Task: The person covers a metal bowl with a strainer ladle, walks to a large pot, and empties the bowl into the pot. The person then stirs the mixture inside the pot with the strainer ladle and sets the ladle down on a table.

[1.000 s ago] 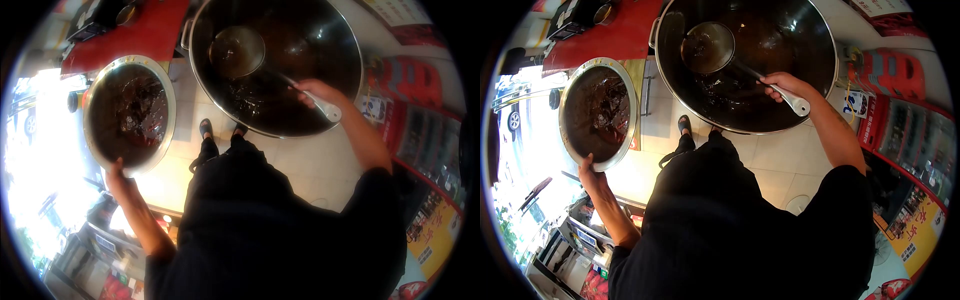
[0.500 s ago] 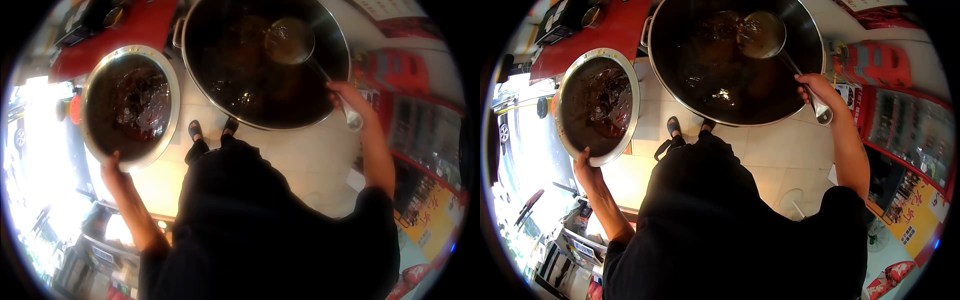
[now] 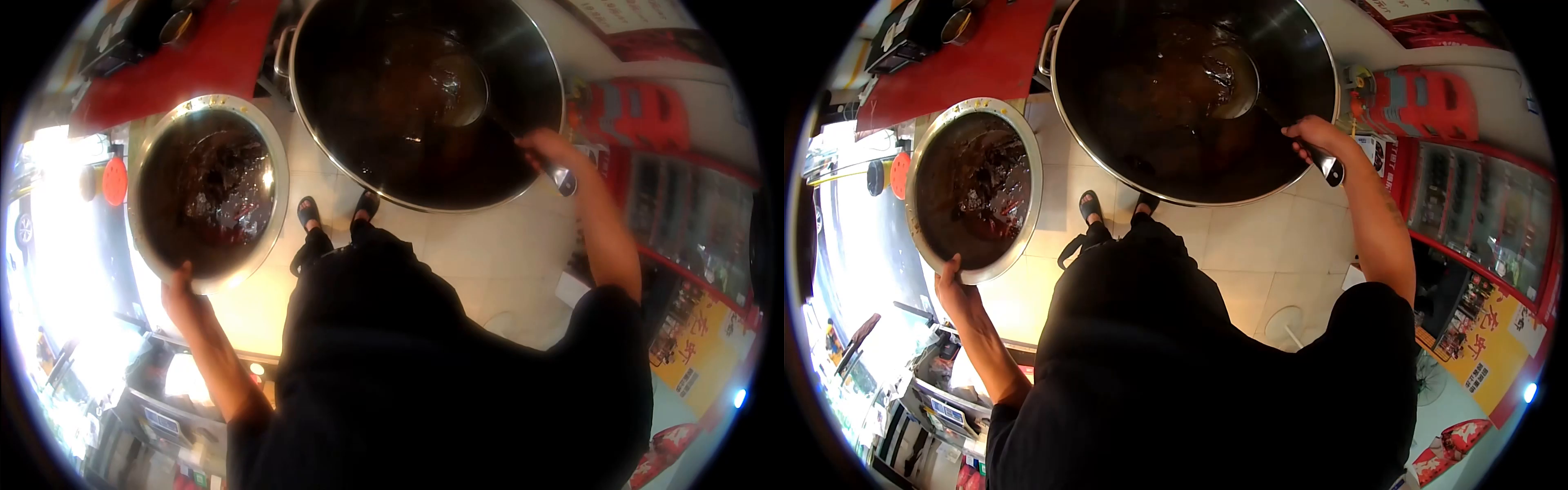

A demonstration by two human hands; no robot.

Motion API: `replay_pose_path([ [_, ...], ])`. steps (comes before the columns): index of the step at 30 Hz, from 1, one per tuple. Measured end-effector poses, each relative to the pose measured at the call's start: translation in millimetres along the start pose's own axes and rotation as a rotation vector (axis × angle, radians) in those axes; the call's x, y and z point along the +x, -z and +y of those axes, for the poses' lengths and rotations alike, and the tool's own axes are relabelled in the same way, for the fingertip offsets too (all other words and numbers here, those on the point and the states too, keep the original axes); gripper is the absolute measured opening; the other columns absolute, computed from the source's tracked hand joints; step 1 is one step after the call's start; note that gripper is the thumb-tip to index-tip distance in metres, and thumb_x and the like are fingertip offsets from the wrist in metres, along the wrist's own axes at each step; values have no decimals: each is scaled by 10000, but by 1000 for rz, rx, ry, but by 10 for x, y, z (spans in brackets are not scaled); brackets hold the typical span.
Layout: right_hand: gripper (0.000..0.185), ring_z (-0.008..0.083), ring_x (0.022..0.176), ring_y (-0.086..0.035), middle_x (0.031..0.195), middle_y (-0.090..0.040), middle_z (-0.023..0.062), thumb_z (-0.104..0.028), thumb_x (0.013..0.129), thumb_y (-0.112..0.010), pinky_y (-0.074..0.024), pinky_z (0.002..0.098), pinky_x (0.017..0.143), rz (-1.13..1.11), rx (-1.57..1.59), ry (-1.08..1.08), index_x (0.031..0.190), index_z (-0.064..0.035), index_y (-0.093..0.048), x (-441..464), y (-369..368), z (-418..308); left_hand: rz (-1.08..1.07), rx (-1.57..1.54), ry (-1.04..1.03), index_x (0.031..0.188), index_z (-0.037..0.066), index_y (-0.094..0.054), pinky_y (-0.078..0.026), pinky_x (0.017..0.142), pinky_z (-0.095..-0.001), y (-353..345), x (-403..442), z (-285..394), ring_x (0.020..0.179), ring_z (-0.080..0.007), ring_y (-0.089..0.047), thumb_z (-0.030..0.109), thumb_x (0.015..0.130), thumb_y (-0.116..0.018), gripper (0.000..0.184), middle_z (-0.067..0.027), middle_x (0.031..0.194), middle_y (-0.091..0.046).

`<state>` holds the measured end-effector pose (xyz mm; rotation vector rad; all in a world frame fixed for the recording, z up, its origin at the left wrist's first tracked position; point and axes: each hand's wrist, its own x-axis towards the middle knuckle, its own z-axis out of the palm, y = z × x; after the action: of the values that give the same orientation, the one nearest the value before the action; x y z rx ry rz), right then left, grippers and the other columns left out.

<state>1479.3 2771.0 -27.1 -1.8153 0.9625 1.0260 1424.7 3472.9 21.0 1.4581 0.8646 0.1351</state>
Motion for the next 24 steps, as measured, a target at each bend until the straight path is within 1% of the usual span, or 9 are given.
replay_pose_path([
  [5, 227, 135, 495, -517, 677, -557, 32, -225, 1001, -685, -439, 317, 418, -95, -78, -33, 905, -52, -574, 45, -279, -222, 55, 58, -7, 1261, -89, -658, -449, 1010, -359, 46, 68, -93, 1086, -236, -611, 63, 883, -655, 408, -137, 1158, -687],
  [7, 224, 129, 499, -516, 680, -556, 27, -225, 1004, -682, -439, 315, 420, -205, -5, -59, 908, -53, -574, 168, -421, -209, 49, 40, -6, 1258, -89, -659, -448, 1008, -358, 105, 140, -195, 1081, -234, -610, 64, 883, -655, 405, -134, 1156, -687],
  [9, 231, 122, 504, -513, 686, -559, 27, -237, 1005, -689, -435, 307, 429, -243, 4, -49, 912, -59, -574, 243, -573, -218, 40, 20, -8, 1255, -89, -660, -447, 1006, -357, 114, 160, -226, 1077, -231, -609, 65, 884, -656, 402, -132, 1153, -687],
  [11, 226, 117, 513, -499, 691, -555, 22, -250, 1019, -677, -428, 290, 449, -331, 138, -94, 956, -59, -574, 333, -737, -219, 52, 14, -1, 1272, -88, -650, -448, 1003, -357, 72, 120, -211, 1086, -228, -603, 54, 890, -644, 408, -130, 1167, -682],
  [12, 225, 104, 524, -480, 693, -546, 15, -266, 1041, -650, -420, 268, 466, -427, 220, -131, 1012, -57, -571, 387, -800, -227, 57, 15, -3, 1272, -88, -650, -448, 1003, -357, 26, 83, -177, 1086, -228, -603, 54, 890, -644, 408, -130, 1167, -682],
  [14, 226, 98, 530, -476, 699, -543, 12, -271, 1049, -637, -417, 262, 468, -453, 296, -130, 1024, -57, -568, 437, -1050, -300, 109, -6, 16, 1170, -53, -642, -535, 973, -376, -57, -13, -88, 1019, -231, -679, -23, 856, -651, 316, -118, 1071, -708],
  [21, 250, 52, 562, -496, 749, -546, -4, -274, 1068, -603, -431, 214, 477, -583, 639, -174, 1112, -42, -521, 611, -1595, -619, 89, -49, 9, 1169, -50, -641, -542, 961, -376, 29, 62, -207, 1024, -238, -677, -22, 847, -648, 323, -118, 1065, -703],
  [23, 264, 54, 561, -496, 751, -544, -5, -275, 1066, -606, -441, 204, 489, -603, 747, -57, 1101, -29, -520, 631, -1730, -735, 106, -6, 53, 1326, -75, -622, -444, 1040, -355, 29, 58, -225, 1124, -225, -597, 40, 911, -619, 431, -118, 1217, -663],
  [24, 264, 53, 567, -497, 754, -542, -9, -275, 1067, -604, -442, 198, 498, -583, 754, -40, 1078, -26, -516, 622, -1778, -828, 106, -7, 50, 1326, -75, -622, -444, 1040, -355, 0, 33, -199, 1124, -225, -597, 40, 911, -619, 431, -118, 1217, -663],
])
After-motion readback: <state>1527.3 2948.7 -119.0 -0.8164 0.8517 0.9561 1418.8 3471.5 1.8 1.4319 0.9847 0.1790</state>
